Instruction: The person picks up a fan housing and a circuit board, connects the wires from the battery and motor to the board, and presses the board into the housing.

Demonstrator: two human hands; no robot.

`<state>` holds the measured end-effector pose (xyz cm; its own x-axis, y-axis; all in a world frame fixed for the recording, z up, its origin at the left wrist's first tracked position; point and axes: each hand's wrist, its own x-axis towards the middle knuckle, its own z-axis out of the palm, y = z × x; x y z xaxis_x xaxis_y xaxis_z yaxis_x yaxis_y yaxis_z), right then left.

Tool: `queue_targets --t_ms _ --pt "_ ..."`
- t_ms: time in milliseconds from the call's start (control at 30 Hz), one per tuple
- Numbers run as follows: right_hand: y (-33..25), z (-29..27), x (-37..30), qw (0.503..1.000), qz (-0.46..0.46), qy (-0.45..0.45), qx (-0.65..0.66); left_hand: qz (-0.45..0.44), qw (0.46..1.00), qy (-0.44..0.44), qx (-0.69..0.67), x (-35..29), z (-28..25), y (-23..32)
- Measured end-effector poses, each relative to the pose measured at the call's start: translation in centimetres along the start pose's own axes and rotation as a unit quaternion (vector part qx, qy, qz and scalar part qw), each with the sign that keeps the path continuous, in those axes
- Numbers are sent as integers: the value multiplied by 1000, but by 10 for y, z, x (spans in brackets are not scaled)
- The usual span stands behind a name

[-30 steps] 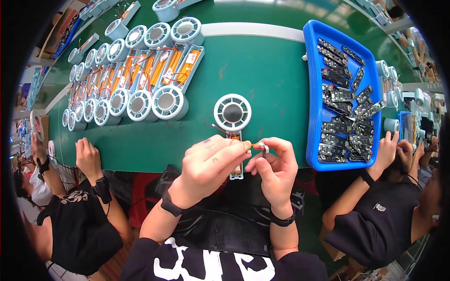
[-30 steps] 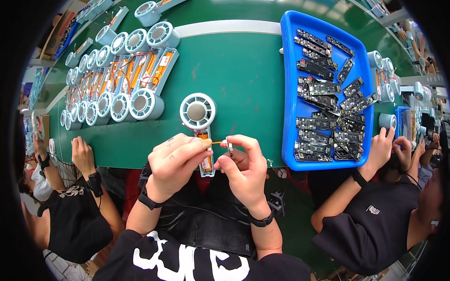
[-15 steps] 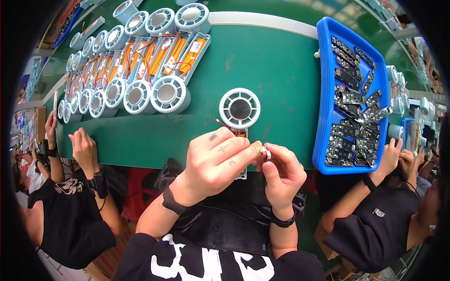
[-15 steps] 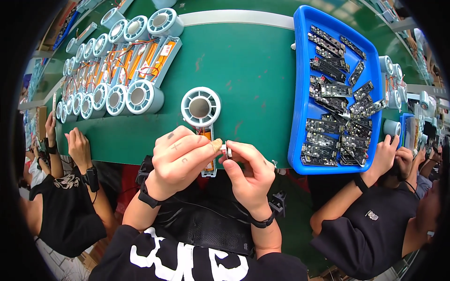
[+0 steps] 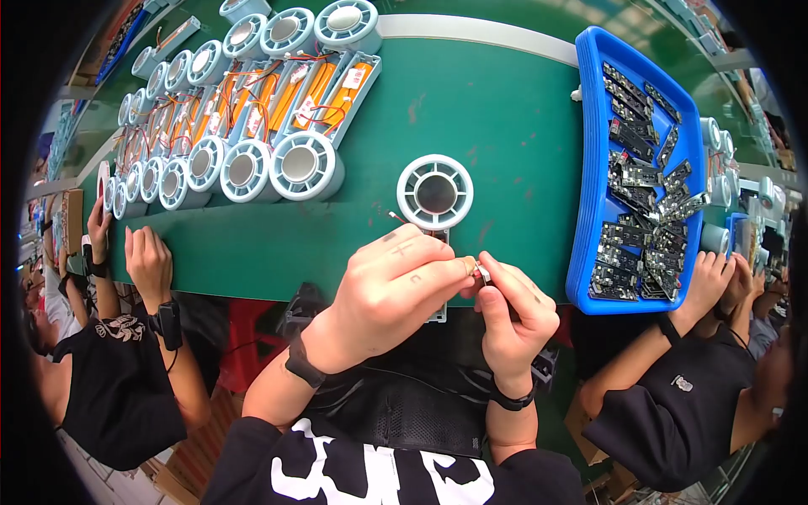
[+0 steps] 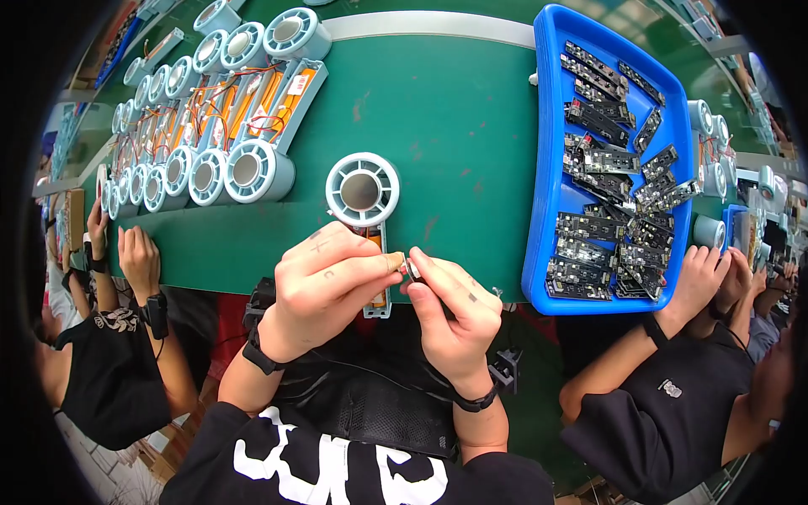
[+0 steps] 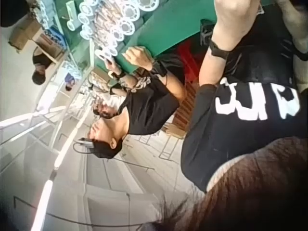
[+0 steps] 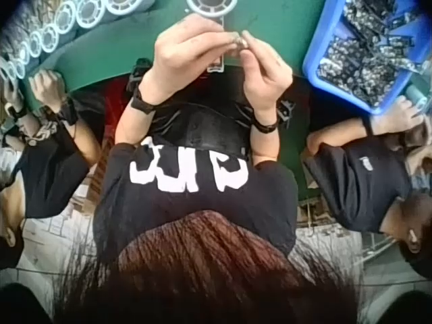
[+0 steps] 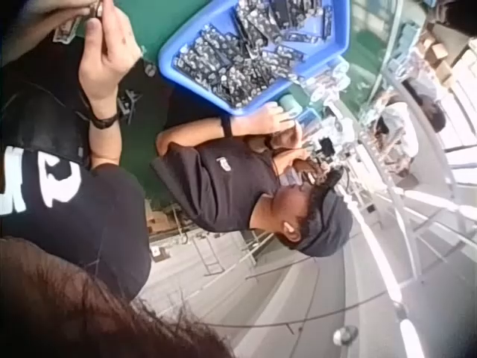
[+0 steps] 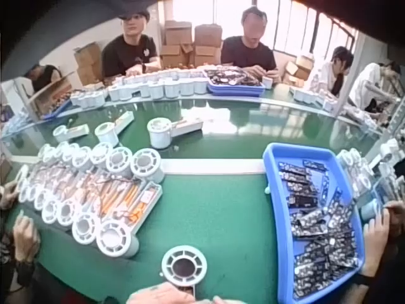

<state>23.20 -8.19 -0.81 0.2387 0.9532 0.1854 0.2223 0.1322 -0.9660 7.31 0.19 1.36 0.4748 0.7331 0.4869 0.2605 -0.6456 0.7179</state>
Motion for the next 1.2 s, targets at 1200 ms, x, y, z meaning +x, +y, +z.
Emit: queue_targets --t_ms 1200 --pt "16 -9 10 994 -36 -71 72 -26 992 -119 -39 12 -19 -10"
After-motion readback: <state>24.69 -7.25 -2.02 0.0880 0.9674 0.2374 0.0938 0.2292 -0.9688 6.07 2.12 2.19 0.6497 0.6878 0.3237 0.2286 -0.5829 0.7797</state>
